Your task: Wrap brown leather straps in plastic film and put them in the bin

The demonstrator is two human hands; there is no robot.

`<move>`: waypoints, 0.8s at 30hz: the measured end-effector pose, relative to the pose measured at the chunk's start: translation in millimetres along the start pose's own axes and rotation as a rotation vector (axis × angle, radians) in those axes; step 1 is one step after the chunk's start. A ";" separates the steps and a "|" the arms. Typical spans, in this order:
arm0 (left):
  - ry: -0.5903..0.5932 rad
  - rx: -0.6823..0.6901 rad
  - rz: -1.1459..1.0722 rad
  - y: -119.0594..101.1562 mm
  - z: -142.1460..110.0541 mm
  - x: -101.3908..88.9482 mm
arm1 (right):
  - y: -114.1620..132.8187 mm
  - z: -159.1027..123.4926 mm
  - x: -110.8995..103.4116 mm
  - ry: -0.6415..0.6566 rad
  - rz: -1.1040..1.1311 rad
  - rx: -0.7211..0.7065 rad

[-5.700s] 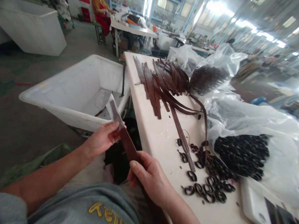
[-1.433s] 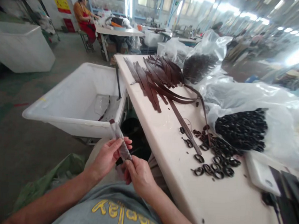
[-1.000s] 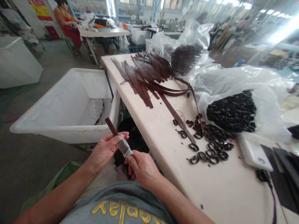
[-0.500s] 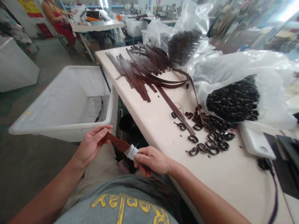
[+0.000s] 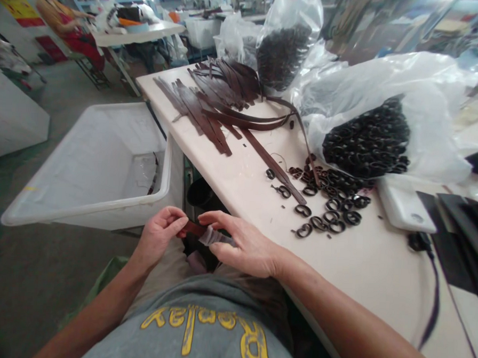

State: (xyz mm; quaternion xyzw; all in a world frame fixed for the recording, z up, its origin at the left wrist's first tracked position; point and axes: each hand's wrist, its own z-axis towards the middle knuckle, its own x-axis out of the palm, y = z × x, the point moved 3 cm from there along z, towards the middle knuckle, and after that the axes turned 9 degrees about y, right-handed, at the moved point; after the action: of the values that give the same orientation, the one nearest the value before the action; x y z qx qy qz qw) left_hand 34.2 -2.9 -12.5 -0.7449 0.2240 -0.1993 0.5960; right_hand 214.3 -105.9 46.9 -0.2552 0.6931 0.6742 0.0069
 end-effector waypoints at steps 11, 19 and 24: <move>0.126 -0.060 -0.208 0.1 -5.7 45.5 | -40.5 14.2 25.3 -0.401 -0.022 0.083; 0.094 -0.096 -0.206 6.7 -3.4 40.2 | -36.3 6.4 14.3 -0.415 -0.175 0.036; 0.134 -0.178 -0.255 9.1 1.3 39.6 | -30.0 7.1 13.4 -0.407 -0.273 -0.004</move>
State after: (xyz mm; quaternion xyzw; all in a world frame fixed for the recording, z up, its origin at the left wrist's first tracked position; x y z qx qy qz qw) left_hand 66.5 -26.3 -20.5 -0.8022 0.1837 -0.3020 0.4812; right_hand 211.1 -102.6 13.6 -0.2053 0.6353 0.7057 0.2370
